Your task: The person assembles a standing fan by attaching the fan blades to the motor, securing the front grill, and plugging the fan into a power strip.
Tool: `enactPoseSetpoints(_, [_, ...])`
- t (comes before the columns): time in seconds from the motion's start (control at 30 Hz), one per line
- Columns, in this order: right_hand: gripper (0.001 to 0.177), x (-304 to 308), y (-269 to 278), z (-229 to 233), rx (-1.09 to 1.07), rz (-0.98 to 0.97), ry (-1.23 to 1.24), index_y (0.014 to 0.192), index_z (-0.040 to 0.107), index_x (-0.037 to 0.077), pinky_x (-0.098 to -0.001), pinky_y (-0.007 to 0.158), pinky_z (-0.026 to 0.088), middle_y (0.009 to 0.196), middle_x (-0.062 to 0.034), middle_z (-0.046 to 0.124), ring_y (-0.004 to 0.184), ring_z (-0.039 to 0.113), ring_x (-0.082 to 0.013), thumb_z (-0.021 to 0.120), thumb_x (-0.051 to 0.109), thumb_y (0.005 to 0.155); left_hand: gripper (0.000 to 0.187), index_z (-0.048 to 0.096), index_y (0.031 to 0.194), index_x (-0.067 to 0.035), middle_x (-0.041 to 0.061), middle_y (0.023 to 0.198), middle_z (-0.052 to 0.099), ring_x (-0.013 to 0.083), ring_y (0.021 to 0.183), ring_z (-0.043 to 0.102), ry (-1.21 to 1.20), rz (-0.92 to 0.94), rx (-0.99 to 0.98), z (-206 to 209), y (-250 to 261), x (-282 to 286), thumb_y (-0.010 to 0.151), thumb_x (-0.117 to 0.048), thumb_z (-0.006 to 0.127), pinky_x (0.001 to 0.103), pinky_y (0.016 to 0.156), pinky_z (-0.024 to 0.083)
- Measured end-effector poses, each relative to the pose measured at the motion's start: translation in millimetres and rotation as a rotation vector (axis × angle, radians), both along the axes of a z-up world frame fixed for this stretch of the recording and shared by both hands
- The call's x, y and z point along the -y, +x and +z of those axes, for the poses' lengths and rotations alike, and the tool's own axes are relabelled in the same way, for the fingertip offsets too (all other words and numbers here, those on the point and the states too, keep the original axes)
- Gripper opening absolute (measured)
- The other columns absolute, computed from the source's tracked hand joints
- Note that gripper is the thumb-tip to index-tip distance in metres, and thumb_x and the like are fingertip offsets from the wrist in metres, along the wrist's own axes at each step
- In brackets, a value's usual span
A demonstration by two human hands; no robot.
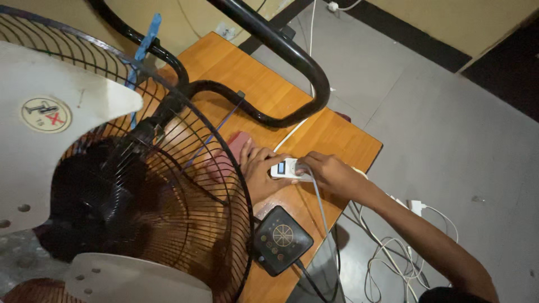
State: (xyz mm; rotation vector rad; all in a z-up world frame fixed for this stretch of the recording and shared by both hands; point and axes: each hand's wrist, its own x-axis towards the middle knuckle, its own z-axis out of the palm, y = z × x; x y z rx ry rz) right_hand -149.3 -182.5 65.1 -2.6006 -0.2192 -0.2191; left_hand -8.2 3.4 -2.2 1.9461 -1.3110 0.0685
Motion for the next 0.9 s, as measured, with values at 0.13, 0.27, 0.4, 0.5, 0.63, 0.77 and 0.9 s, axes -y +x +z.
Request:
enactPoseSetpoints(0.13, [0.035,-12,-16,24,-0.02,-0.071,0.053,0.12,0.062,0.0,-0.0425,0.078,0.058,0.111,-0.0175,0.063,0.093,0.07,-0.0366,0.072,0.007,0.087,0.068,0.078,0.116,-0.017,0.005,0.102,0.065,0.0255,0.116,0.056,0.018,-0.009,-0.009,4,5,-1,0.064,-0.06,0.087,0.058,0.121,0.011])
enactPoseSetpoints(0.27, [0.037,-5,-41,48,0.167,-0.002,-0.092,0.117,0.065,0.001,-0.0411,0.087,0.057,0.119,-0.0153,0.064,0.107,0.067,-0.0349,0.073,0.005,0.082,0.067,0.079,0.116,-0.018,0.005,0.102,0.066,0.0249,0.116,0.056,0.02,-0.002,-0.043,-2,-3,-2,0.064,-0.059,0.087,0.058,0.121,0.009])
enactPoseSetpoints(0.4, [0.037,15,-41,47,0.103,-0.075,-0.095,0.113,0.074,0.006,-0.0406,0.098,0.053,0.113,-0.009,0.07,0.119,0.061,-0.0315,0.074,0.003,0.076,0.066,0.079,0.115,-0.019,0.004,0.101,0.066,0.0243,0.116,0.056,0.023,-0.024,-0.057,0,-2,1,0.063,-0.059,0.087,0.059,0.121,0.008])
enactPoseSetpoints(0.5, [0.04,28,-42,35,0.057,-0.132,0.038,0.116,0.076,0.005,-0.0426,0.103,0.049,0.116,-0.0117,0.071,0.12,0.06,-0.0297,0.072,-0.002,0.077,0.065,0.079,0.115,-0.019,0.004,0.101,0.066,0.0239,0.117,0.056,0.028,-0.024,-0.067,1,0,1,0.063,-0.058,0.087,0.059,0.121,0.007])
enactPoseSetpoints(0.63, [0.034,43,-38,22,0.079,-0.06,-0.001,0.113,0.076,0.007,-0.0429,0.104,0.048,0.116,-0.0076,0.074,0.121,0.06,-0.0304,0.075,0.002,0.079,0.064,0.08,0.115,-0.02,0.003,0.101,0.067,0.0233,0.117,0.055,0.046,-0.027,-0.075,3,1,-1,0.063,-0.058,0.087,0.06,0.121,0.006])
enactPoseSetpoints(0.77, [0.035,47,-35,27,0.071,-0.009,-0.021,0.112,0.076,0.009,-0.0419,0.101,0.049,0.113,-0.0056,0.074,0.118,0.061,-0.0273,0.077,0.006,0.078,0.062,0.08,0.111,-0.02,0.002,0.097,0.067,0.0214,0.116,0.056,0.06,-0.018,-0.072,6,0,-1,0.062,-0.058,0.088,0.059,0.122,0.007])
enactPoseSetpoints(0.9, [0.032,37,-35,34,0.009,-0.029,-0.151,0.104,0.08,0.01,-0.0432,0.096,0.044,0.107,-0.0004,0.076,0.117,0.062,-0.0248,0.077,0.008,0.072,0.062,0.08,0.108,-0.018,0.001,0.097,0.067,0.0219,0.115,0.056,0.045,-0.006,-0.051,8,0,0,0.06,-0.057,0.09,0.059,0.122,0.009])
